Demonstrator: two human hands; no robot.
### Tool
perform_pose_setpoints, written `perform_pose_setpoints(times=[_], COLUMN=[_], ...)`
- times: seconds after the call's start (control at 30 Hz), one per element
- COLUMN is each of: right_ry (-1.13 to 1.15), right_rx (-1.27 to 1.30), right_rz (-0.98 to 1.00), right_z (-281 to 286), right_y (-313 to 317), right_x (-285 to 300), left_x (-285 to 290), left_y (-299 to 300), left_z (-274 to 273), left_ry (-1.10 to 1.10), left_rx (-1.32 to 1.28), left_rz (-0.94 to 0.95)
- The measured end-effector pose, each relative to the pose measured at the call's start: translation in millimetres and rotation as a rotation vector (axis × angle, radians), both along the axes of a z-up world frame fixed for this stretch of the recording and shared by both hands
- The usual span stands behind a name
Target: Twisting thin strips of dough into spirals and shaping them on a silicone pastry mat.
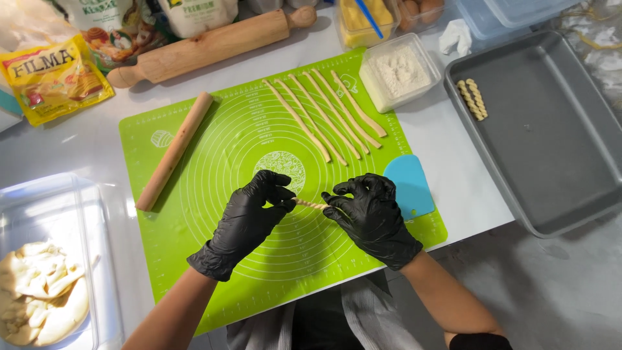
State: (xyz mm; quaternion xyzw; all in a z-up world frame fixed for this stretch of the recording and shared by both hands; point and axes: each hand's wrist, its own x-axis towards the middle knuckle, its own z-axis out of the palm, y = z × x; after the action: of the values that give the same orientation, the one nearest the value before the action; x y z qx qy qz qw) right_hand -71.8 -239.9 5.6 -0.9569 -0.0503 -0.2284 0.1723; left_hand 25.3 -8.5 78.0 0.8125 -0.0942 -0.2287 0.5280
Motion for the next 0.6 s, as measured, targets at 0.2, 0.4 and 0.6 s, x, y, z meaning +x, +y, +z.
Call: perform_pose_setpoints(times=[0.2,0.4,0.6], right_ry=[-0.028,0.057,0.193], right_rx=[-0.185,-0.236,-0.105], right_rz=[-0.116,-0.383,-0.614], right_z=[57,64,77], right_y=[-95,-213,-301], right_x=[-23,-31,-1], left_x=[37,72,107], left_y=[-102,-258,-394], left_z=[24,17,11], left_ry=[-0.117,-0.241,-0.465], left_rx=[-0.02,-0.022,0.145], left_rz=[-0.261,-0.509,-0.634])
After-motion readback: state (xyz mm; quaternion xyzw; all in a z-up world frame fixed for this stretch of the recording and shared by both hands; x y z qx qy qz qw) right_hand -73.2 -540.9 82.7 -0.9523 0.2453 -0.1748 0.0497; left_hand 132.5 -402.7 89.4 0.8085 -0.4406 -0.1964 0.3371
